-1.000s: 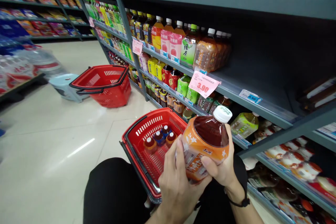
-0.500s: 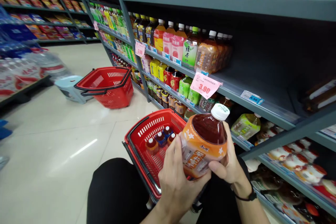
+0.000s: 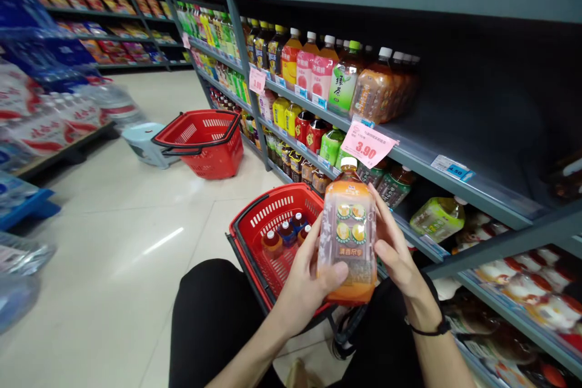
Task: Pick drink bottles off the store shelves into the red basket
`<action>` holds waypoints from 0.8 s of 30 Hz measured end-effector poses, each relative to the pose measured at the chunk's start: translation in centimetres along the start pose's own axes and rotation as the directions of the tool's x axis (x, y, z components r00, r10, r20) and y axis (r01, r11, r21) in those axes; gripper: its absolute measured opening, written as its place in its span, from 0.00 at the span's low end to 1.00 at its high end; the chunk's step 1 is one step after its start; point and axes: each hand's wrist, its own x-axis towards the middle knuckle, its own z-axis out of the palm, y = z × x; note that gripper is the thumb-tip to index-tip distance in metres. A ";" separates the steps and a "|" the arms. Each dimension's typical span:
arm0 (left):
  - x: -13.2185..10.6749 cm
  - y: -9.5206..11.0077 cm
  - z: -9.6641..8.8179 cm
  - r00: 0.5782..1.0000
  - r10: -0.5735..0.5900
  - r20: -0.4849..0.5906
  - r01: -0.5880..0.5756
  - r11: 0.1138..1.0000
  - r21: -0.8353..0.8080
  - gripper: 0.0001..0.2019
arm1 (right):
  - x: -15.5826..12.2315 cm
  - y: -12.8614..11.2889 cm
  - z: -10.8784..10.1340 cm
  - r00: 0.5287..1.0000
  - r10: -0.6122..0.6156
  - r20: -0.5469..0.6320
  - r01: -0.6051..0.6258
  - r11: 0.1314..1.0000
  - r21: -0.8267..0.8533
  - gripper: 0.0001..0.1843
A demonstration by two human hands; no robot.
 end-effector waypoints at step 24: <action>-1.6 0.0 -1.5 0.997 0.022 -0.069 -0.005 0.972 0.237 0.43 | -0.4 -1.1 1.0 0.996 -0.049 -0.072 0.046 0.998 -0.051 0.52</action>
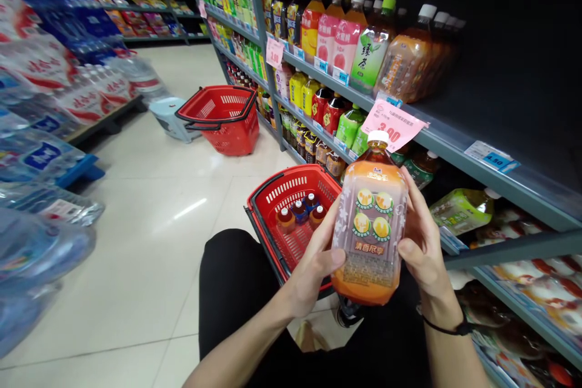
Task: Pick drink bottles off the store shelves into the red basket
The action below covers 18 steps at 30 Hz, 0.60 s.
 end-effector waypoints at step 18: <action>0.7 1.8 1.3 0.980 -0.053 0.193 0.147 0.845 -0.515 0.41 | 0.5 0.8 0.2 0.999 0.015 -0.043 -0.015 1.000 0.003 0.47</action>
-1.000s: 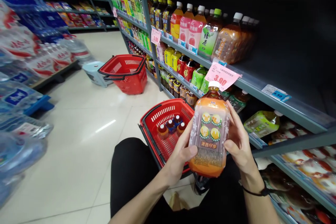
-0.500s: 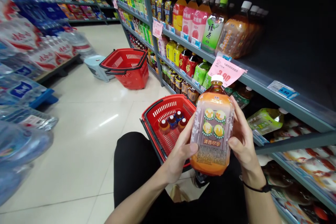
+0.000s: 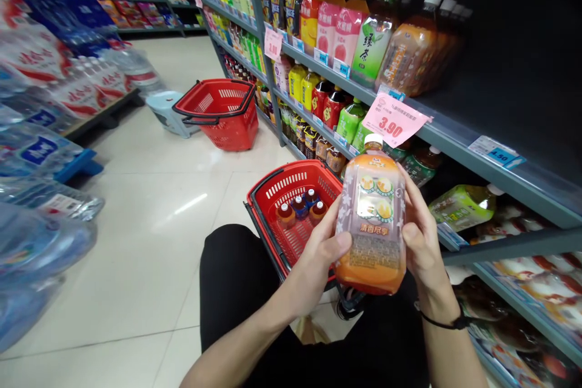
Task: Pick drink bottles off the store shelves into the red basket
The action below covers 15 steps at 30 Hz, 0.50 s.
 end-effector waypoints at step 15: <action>-0.1 -0.7 -1.1 0.998 0.045 0.033 -0.047 0.997 0.065 0.42 | -0.3 0.4 0.1 0.999 -0.044 -0.024 0.045 0.999 0.027 0.46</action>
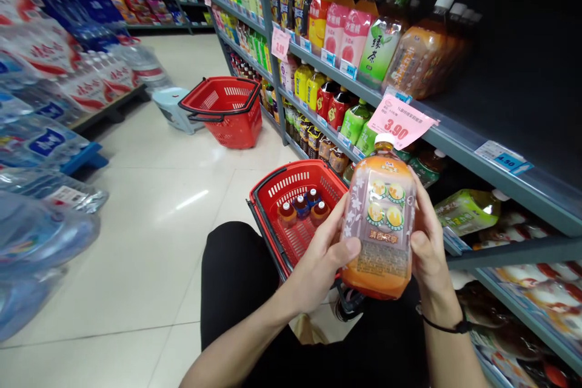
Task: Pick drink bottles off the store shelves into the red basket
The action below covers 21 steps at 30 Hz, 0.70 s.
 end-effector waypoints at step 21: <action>0.6 -1.6 -1.7 0.999 0.019 -0.043 -0.021 0.999 -0.034 0.41 | -0.4 -1.2 -0.7 0.993 0.120 -0.004 -0.119 0.979 -0.168 0.56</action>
